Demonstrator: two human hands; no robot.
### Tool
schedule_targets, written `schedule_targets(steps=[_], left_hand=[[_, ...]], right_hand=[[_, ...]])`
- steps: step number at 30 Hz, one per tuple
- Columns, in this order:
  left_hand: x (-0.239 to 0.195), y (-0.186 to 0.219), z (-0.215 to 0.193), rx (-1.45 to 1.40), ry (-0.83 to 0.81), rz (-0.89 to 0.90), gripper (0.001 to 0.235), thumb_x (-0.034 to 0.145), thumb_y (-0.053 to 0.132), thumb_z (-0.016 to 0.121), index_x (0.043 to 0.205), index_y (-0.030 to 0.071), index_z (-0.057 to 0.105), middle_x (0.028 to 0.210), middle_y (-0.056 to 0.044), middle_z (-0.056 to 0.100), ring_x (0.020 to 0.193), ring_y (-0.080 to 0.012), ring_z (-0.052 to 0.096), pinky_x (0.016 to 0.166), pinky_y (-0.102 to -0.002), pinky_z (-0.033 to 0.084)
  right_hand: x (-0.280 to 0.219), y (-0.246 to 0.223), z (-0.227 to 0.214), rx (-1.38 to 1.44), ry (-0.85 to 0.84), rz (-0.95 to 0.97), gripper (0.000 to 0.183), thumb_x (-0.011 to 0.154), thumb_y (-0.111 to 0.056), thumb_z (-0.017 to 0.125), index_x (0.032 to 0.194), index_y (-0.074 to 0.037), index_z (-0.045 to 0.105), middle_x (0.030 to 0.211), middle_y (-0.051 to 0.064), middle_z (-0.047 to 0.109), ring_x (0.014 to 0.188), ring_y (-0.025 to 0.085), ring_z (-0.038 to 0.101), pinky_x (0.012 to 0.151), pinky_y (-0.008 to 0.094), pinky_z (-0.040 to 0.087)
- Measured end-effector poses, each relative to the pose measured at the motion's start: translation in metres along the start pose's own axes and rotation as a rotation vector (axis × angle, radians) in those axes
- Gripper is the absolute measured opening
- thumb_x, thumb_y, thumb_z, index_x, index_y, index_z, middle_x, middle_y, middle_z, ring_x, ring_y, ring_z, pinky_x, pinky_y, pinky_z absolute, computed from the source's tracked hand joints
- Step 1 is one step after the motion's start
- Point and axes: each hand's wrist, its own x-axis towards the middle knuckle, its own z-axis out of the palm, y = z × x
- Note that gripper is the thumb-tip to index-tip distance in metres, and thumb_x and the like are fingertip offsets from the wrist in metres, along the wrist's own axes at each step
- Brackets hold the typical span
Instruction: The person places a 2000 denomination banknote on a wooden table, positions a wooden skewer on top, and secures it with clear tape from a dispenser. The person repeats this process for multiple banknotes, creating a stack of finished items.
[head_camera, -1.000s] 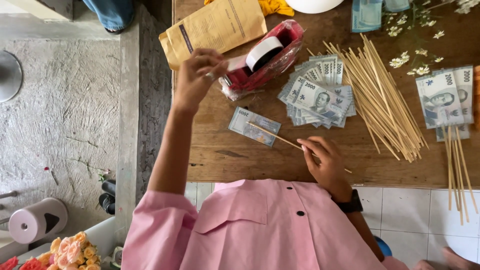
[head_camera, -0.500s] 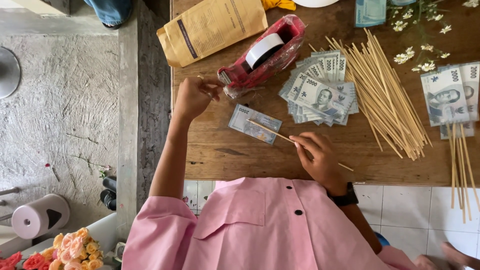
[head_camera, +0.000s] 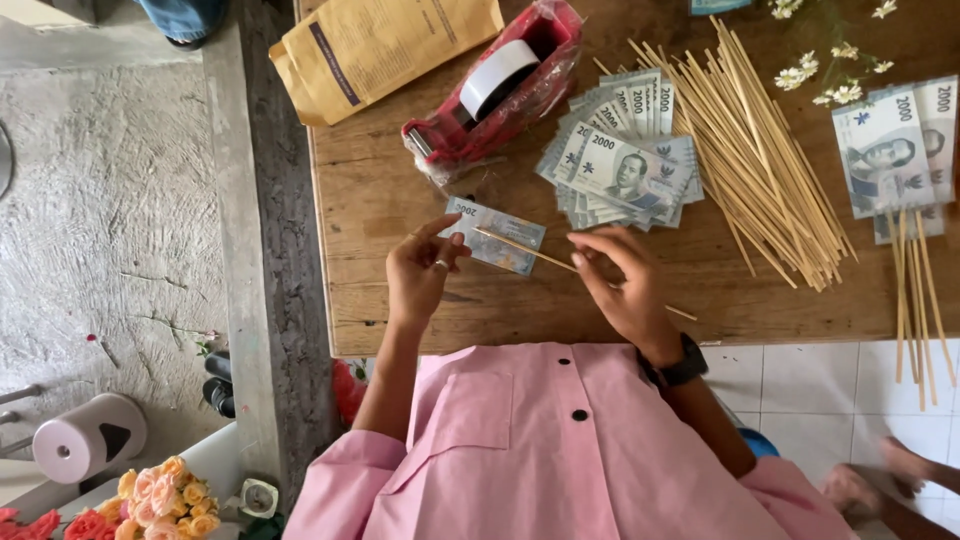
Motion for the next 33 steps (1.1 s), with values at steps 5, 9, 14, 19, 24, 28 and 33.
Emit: schedule_targets(steps=[5, 9, 14, 19, 24, 28, 33], left_hand=[[-0.015, 0.01, -0.003, -0.019, 0.18, -0.007, 0.023, 0.095, 0.01, 0.073, 0.117, 0.013, 0.076, 0.071, -0.009, 0.075, 0.055, -0.0113, 0.06, 0.061, -0.022, 0.052], [-0.016, -0.002, -0.013, 0.089, 0.287, 0.05, 0.018, 0.097, 0.009, 0.07, 0.114, 0.013, 0.077, 0.069, -0.007, 0.073, 0.054, -0.0125, 0.06, 0.059, -0.024, 0.052], [0.003, -0.02, -0.039, 0.417, 0.321, 0.161, 0.012, 0.097, 0.02, 0.073, 0.105, 0.024, 0.08, 0.062, 0.002, 0.07, 0.055, -0.0145, 0.065, 0.064, -0.029, 0.055], [0.011, -0.018, -0.044, 0.544, 0.346, 0.17, 0.016, 0.098, 0.04, 0.072, 0.095, 0.026, 0.078, 0.058, 0.006, 0.066, 0.063, -0.0161, 0.068, 0.068, -0.032, 0.054], [0.013, -0.018, -0.046, 0.514, 0.355, 0.088, 0.014, 0.096, 0.041, 0.073, 0.092, 0.028, 0.078, 0.054, 0.006, 0.064, 0.061, -0.0142, 0.066, 0.068, -0.028, 0.052], [0.017, -0.016, -0.048, 0.504, 0.375, 0.117, 0.012, 0.095, 0.036, 0.074, 0.09, 0.026, 0.078, 0.054, 0.004, 0.063, 0.06, -0.0183, 0.066, 0.068, -0.031, 0.053], [0.03, -0.025, -0.053, 0.457, 0.344, 0.079, 0.012, 0.095, 0.037, 0.073, 0.086, 0.031, 0.078, 0.051, 0.007, 0.061, 0.057, -0.0153, 0.063, 0.069, -0.029, 0.054]], right_hand=[[0.018, -0.007, 0.02, 0.049, -0.091, 0.059, 0.023, 0.091, -0.006, 0.077, 0.114, -0.008, 0.079, 0.097, 0.006, 0.074, 0.08, 0.016, 0.071, 0.068, 0.026, 0.056], [0.022, -0.014, 0.034, 0.064, -0.144, 0.032, 0.024, 0.09, -0.003, 0.077, 0.113, -0.007, 0.077, 0.099, 0.007, 0.074, 0.079, 0.017, 0.071, 0.066, 0.028, 0.055], [0.036, -0.009, 0.048, -0.06, -0.239, -0.122, 0.023, 0.094, -0.006, 0.074, 0.117, -0.008, 0.076, 0.105, 0.007, 0.07, 0.089, 0.022, 0.07, 0.074, 0.032, 0.055], [0.085, -0.026, 0.092, -0.412, -0.306, -0.547, 0.034, 0.096, 0.0, 0.07, 0.127, -0.014, 0.07, 0.119, 0.006, 0.063, 0.111, 0.027, 0.065, 0.087, 0.041, 0.055], [0.121, -0.026, 0.137, -0.563, -0.493, -0.621, 0.029, 0.096, 0.005, 0.066, 0.121, -0.01, 0.072, 0.117, 0.005, 0.07, 0.088, 0.018, 0.07, 0.06, 0.024, 0.055], [0.118, 0.011, 0.157, -0.703, -0.38, -0.726, 0.016, 0.09, -0.001, 0.069, 0.09, -0.017, 0.069, 0.093, -0.006, 0.064, 0.08, 0.013, 0.069, 0.053, 0.022, 0.051], [0.119, 0.012, 0.158, -0.761, -0.292, -0.793, 0.021, 0.09, -0.003, 0.067, 0.08, -0.02, 0.06, 0.087, -0.007, 0.061, 0.076, 0.011, 0.067, 0.054, 0.023, 0.049]])
